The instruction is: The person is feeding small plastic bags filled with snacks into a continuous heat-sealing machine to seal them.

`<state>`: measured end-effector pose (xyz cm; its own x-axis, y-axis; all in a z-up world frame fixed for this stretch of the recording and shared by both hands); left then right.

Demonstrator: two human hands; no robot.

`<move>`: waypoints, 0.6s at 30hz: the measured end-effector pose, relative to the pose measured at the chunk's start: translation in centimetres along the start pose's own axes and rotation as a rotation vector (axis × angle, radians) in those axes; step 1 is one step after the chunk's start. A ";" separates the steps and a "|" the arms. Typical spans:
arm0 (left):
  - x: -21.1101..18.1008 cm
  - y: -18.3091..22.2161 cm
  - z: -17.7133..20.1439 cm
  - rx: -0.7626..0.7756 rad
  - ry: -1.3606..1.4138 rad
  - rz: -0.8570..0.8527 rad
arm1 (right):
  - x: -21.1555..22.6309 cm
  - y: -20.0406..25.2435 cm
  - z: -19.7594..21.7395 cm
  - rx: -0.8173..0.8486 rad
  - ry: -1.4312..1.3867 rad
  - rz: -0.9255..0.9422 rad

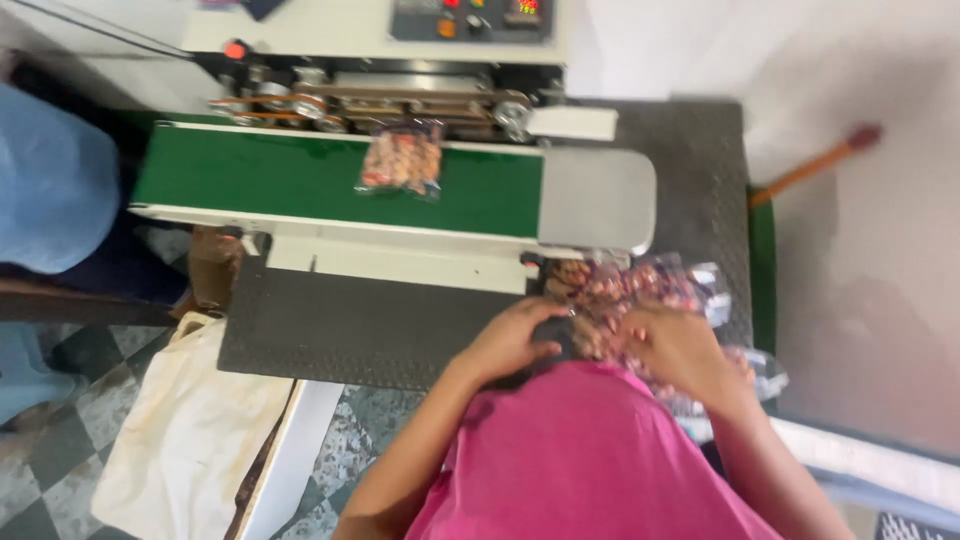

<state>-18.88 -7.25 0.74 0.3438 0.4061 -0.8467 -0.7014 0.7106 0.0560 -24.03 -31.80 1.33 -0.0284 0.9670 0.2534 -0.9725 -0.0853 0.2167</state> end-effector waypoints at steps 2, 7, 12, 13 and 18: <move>-0.1 -0.7 -0.9 0.066 -0.024 0.024 | 0.7 1.4 1.8 -0.023 -0.094 -0.027; -4.1 -3.2 0.7 0.040 -0.105 -0.090 | 0.8 3.5 6.9 -0.207 -0.243 0.086; -9.2 -5.7 1.6 0.131 0.269 -0.222 | 4.7 5.1 13.8 -0.287 -0.556 0.312; -8.8 -5.6 0.9 0.130 0.262 -0.225 | 4.6 4.7 13.5 -0.293 -0.556 0.316; -8.2 -4.3 1.3 0.006 0.496 0.041 | 3.0 3.8 14.0 -0.652 -0.898 0.148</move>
<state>-17.82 -12.91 8.11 -0.0239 0.1122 -0.9934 -0.7037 0.7039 0.0965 -24.59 -32.55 16.09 -0.2327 0.4112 0.8813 -0.9160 0.2118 -0.3407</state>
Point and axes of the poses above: each hand's wrist, its own y-axis away from the middle knuckle, its own z-axis out of the back of the hand, x = y × z, the point moved 5 cm from there along -y, towards the middle knuckle, and after that the axes turned 2 degrees about -z, right-handed, at the moved point
